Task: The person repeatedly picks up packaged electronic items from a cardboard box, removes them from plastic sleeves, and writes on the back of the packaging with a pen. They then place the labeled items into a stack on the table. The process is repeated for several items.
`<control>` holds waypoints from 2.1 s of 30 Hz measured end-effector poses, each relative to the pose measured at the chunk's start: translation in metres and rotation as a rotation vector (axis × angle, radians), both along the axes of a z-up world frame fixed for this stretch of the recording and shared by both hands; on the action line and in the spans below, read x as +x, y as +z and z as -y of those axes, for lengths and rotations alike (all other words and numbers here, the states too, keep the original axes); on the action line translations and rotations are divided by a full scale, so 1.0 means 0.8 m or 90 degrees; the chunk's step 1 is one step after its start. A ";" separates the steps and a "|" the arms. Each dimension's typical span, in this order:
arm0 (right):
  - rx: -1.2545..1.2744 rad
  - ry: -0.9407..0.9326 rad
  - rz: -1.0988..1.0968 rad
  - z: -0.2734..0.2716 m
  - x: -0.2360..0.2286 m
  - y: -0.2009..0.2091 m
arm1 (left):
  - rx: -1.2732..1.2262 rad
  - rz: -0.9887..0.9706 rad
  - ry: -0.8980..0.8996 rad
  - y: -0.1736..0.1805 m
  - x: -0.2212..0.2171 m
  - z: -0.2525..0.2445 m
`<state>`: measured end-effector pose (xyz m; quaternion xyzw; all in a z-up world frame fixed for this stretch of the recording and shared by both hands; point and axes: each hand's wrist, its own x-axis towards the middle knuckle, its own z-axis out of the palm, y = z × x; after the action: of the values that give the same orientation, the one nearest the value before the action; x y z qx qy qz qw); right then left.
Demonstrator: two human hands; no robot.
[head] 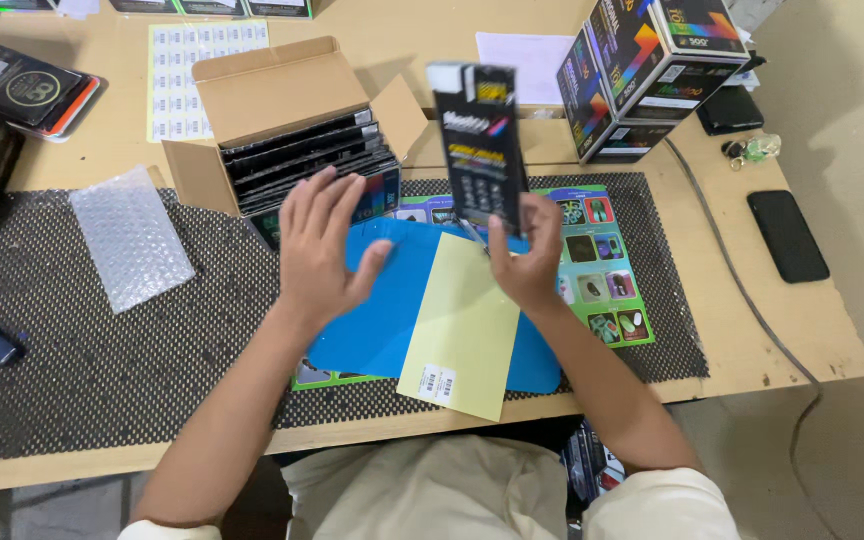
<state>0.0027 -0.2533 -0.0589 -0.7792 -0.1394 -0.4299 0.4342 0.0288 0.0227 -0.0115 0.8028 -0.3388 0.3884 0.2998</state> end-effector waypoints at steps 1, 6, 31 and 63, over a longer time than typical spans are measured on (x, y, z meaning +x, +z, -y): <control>0.000 0.001 -0.001 -0.011 -0.003 -0.001 | 0.000 -0.001 0.001 -0.003 -0.010 0.011; -0.211 0.273 0.030 -0.056 -0.023 -0.011 | -0.247 -0.206 -0.240 -0.014 -0.049 0.044; 0.019 0.409 -0.293 0.004 -0.004 0.029 | 0.161 0.055 -0.144 -0.020 -0.019 0.030; 0.314 0.415 -0.392 -0.005 -0.010 -0.001 | -0.273 -0.571 -0.401 0.000 -0.041 0.047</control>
<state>-0.0056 -0.2492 -0.0594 -0.6601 -0.1348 -0.0430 0.7377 -0.0039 -0.0149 -0.0114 0.6707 -0.3150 -0.0371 0.6705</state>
